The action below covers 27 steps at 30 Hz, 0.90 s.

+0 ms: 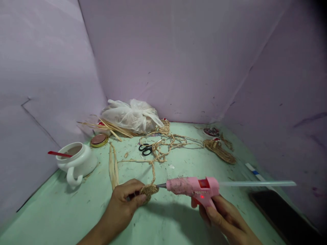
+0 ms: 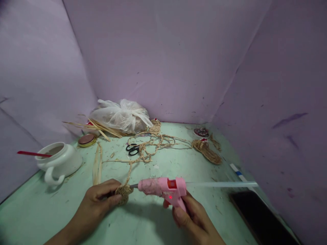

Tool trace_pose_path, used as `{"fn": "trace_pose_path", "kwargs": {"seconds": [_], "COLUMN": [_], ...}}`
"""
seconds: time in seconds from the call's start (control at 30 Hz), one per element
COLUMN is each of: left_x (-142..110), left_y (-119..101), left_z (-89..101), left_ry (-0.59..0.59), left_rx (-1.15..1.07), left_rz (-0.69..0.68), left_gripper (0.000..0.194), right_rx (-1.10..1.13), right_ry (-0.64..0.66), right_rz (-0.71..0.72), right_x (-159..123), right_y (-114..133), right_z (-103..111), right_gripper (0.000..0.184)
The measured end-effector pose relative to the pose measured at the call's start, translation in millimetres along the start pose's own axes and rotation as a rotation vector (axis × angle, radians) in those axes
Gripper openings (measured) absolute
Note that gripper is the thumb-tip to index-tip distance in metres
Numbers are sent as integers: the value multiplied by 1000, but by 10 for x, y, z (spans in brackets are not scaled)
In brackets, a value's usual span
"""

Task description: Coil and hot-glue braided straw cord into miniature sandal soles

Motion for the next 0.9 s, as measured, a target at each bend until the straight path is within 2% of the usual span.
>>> {"fn": "trace_pose_path", "kwargs": {"seconds": [0.47,0.67,0.9], "left_x": [-16,-14,15], "left_y": [-52,-21,77], "left_z": [-30,-35,-52], "left_ry": [-11,8,98], "left_rx": [13,-16,-224], "left_rz": [-58,-25,83], "left_gripper": [23,23,28], "right_rx": [4,-10,-23], "right_ry": [2,-6,-10], "right_rz": [9,3,9], "right_x": [-13,-10,-3], "right_y": [-6,6,-2], "right_z": [-5,-4,21], "right_gripper": [42,43,42]}}
Point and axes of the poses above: each hand's wrist, its own x-axis towards the middle knuckle, its own z-axis out of the back of the hand, y = z × x, the point moved 8 cm from there along x, towards the middle knuckle, and after that the axes turned 7 degrees about z, right-handed, at the moved point
